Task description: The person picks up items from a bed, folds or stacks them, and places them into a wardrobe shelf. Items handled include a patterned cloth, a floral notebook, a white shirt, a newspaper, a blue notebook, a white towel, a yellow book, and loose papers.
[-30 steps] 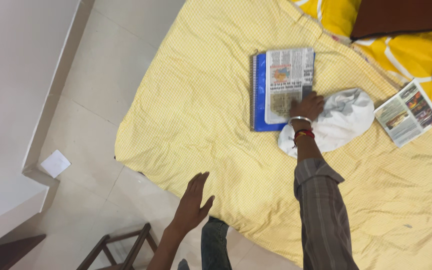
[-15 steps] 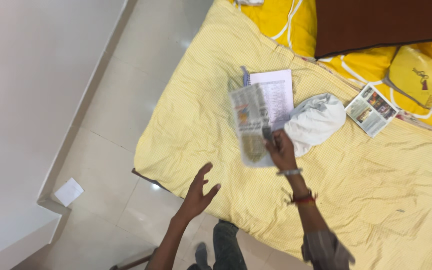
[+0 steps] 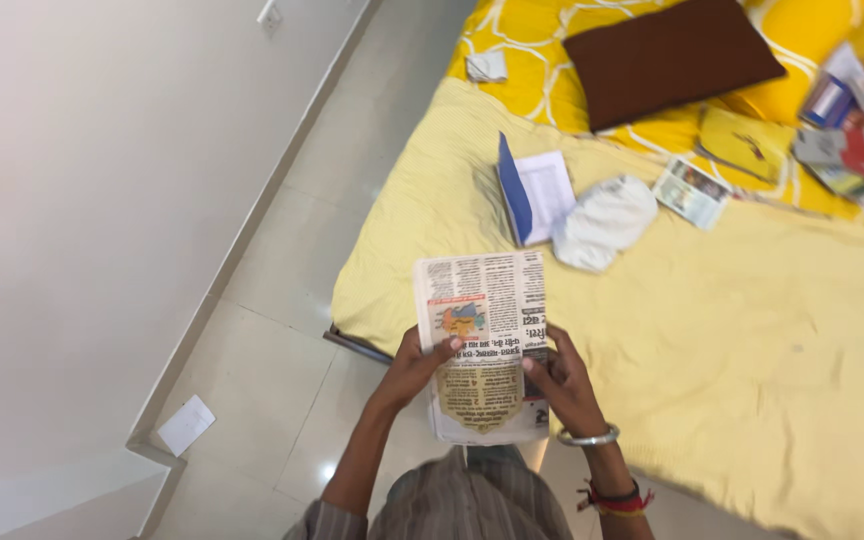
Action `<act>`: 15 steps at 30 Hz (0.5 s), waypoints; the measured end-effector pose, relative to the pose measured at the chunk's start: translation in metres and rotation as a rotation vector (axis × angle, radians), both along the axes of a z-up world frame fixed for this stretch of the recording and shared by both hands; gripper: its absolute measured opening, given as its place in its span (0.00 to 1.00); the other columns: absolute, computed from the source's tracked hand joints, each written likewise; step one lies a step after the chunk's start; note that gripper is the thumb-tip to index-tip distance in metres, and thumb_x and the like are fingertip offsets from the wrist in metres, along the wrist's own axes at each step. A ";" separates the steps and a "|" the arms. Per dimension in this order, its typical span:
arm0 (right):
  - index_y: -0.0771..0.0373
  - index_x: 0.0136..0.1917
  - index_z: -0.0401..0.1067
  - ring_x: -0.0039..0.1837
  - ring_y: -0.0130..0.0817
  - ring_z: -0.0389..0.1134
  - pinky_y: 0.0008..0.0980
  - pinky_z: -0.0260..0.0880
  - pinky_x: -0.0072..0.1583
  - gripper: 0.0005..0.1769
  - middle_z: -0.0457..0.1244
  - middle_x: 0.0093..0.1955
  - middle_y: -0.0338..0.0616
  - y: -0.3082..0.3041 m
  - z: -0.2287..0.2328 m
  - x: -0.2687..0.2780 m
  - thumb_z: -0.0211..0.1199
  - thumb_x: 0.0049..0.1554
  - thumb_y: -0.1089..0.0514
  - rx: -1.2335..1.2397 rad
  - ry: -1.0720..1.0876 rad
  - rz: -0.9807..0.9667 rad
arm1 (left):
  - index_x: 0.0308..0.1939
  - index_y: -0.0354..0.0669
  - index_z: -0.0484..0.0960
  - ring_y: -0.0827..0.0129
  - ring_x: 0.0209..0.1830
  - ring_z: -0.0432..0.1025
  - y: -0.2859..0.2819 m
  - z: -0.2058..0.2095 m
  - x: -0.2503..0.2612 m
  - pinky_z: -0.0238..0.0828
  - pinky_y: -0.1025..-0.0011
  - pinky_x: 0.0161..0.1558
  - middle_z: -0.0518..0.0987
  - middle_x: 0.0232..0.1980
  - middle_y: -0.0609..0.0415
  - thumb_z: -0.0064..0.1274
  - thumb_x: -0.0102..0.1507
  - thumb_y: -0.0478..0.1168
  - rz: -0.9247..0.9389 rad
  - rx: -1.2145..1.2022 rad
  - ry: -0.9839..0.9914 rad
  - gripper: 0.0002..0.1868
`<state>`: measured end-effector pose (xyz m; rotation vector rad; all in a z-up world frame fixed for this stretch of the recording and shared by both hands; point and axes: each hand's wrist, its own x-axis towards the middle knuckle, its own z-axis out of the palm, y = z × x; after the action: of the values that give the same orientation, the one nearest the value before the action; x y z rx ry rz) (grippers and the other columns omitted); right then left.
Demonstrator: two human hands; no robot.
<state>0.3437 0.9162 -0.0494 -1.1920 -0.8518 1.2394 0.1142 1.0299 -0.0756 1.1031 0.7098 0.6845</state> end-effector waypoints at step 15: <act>0.67 0.66 0.54 0.60 0.31 0.72 0.27 0.78 0.56 0.26 0.65 0.58 0.50 -0.284 0.086 -0.144 0.63 0.59 0.68 0.317 -0.376 -0.859 | 0.73 0.36 0.62 0.64 0.64 0.71 -0.200 0.069 -0.050 0.68 0.63 0.64 0.77 0.64 0.44 0.50 0.69 0.38 -0.680 0.474 -0.017 0.29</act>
<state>0.1994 0.6326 0.0362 -1.3309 -0.6468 0.1791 0.0641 0.8300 -0.0066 1.6573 0.1175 0.2709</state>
